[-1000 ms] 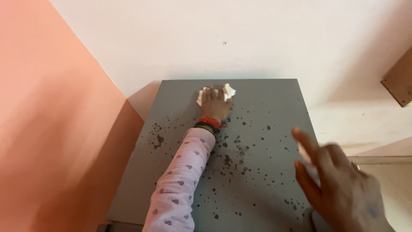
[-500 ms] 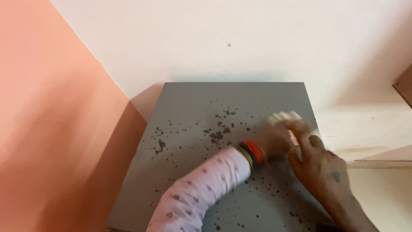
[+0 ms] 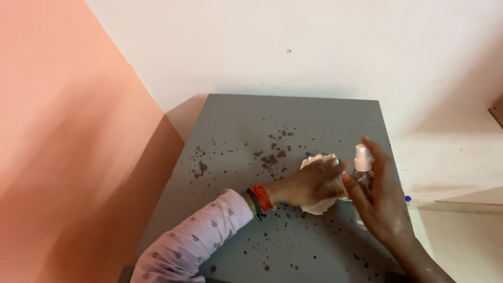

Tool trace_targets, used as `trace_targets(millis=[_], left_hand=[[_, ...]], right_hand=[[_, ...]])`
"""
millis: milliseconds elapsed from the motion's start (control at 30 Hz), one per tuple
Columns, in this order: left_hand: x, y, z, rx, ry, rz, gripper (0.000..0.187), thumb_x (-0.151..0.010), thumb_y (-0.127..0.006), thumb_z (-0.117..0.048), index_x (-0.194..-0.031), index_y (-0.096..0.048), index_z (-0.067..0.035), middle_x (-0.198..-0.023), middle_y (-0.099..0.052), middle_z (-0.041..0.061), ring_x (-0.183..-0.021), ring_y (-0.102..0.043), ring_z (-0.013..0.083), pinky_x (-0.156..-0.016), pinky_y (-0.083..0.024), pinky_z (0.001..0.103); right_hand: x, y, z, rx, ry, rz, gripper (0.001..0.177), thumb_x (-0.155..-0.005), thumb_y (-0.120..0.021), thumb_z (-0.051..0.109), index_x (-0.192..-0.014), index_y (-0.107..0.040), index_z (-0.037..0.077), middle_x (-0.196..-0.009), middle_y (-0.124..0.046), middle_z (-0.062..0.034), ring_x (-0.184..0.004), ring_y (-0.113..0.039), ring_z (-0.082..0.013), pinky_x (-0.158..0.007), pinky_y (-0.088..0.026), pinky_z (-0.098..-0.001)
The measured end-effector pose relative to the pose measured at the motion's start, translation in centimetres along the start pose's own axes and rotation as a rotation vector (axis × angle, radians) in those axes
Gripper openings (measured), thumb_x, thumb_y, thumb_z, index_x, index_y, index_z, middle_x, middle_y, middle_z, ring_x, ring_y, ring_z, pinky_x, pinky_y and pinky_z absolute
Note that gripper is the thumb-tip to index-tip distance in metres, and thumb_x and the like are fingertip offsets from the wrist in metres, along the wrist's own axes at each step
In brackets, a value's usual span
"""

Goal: The person wipes a gray cabinet top with a white cloth while repeatedly spraying a clear liquid from a small spray bottle. The person alternates between wiping and spraying across the surface, focusing on removing dark spots.

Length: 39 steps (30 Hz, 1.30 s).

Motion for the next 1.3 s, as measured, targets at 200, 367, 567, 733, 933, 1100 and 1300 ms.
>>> trace_targets(millis=[200,367,567,733,933,1100,1300], left_hand=[[5.5,1.0,-4.2,0.591,-0.299,-0.207,0.085,-0.102,-0.046,-0.046,-0.166,0.003,-0.017,-0.170,-0.007,0.025,-0.148,-0.030,0.0391,-0.099,-0.057,0.053],[10.9,2.6,-1.7,0.763,-0.078,-0.493,0.084,-0.100,-0.057,-0.039,-0.162,-0.004,-0.019,-0.149,-0.035,0.024,-0.123,-0.061,0.0325,-0.091,-0.064,0.043],[18.0,3.7,3.5,0.608,0.339,-0.625,0.053,-0.095,-0.063,-0.017,-0.139,-0.034,-0.011,-0.127,-0.051,0.010,-0.105,-0.060,0.0155,-0.073,-0.058,0.027],[19.2,3.6,5.3,0.711,0.290,-0.689,0.048,-0.091,-0.066,-0.028,-0.125,-0.036,-0.013,-0.103,-0.056,0.008,-0.081,-0.060,0.0156,-0.058,-0.051,0.030],[18.7,4.1,3.7,0.467,0.083,-0.700,0.048,-0.102,-0.066,-0.039,-0.132,-0.044,-0.009,-0.111,-0.055,0.009,-0.095,-0.057,0.0142,-0.074,-0.055,0.032],[18.8,4.4,3.1,0.720,-0.039,-0.700,0.052,-0.097,-0.065,-0.035,-0.132,-0.043,-0.005,-0.114,-0.057,0.009,-0.098,-0.061,0.0119,-0.078,-0.057,0.032],[19.5,5.9,4.6,0.807,0.097,-0.774,0.055,-0.093,-0.067,-0.029,-0.132,-0.033,-0.012,-0.101,-0.060,0.005,-0.082,-0.064,0.0149,-0.069,-0.057,0.032]], right_hand=[[0.7,-0.8,4.8,-0.585,0.295,-0.027,0.079,-0.107,-0.047,0.038,-0.168,-0.005,0.012,-0.134,-0.047,-0.0308,-0.110,-0.058,-0.0332,-0.083,-0.056,-0.0517],[0.3,-5.2,6.7,-0.436,0.445,0.141,0.079,-0.101,-0.028,0.055,-0.165,-0.010,0.012,-0.160,-0.030,-0.0272,-0.149,-0.031,-0.0405,-0.110,-0.039,-0.0571],[-2.2,-12.8,4.8,1.135,0.452,0.179,0.028,-0.098,-0.047,0.052,-0.122,-0.054,0.040,-0.164,-0.034,-0.0081,-0.157,-0.026,-0.0329,-0.117,-0.032,-0.0564],[4.5,-20.0,8.8,0.844,0.564,0.686,0.056,-0.104,-0.038,0.059,-0.141,-0.055,0.021,-0.152,-0.044,-0.0006,-0.155,-0.020,-0.0234,-0.131,-0.004,-0.0512],[13.6,-11.7,14.9,0.320,1.207,0.117,0.071,-0.093,-0.057,0.052,-0.154,-0.040,0.022,-0.165,-0.033,-0.0080,-0.147,-0.028,-0.0310,-0.117,-0.011,-0.0554],[2.4,-8.6,1.6,0.867,0.183,0.399,0.055,-0.103,-0.056,0.039,-0.152,-0.032,0.035,-0.165,-0.023,-0.0098,-0.149,-0.023,-0.0323,-0.119,-0.022,-0.0631],[-5.3,-14.0,3.2,0.981,0.444,0.167,0.048,-0.099,-0.051,0.041,-0.145,-0.042,0.033,-0.159,-0.031,-0.0111,-0.143,-0.031,-0.0364,-0.114,-0.031,-0.0661]])
Point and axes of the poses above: each hand's wrist, its own x-axis away from the middle knuckle, its own y-axis out of the back of the hand, z = x × y, the point moved 8 cm from there along -x, towards the middle knuckle
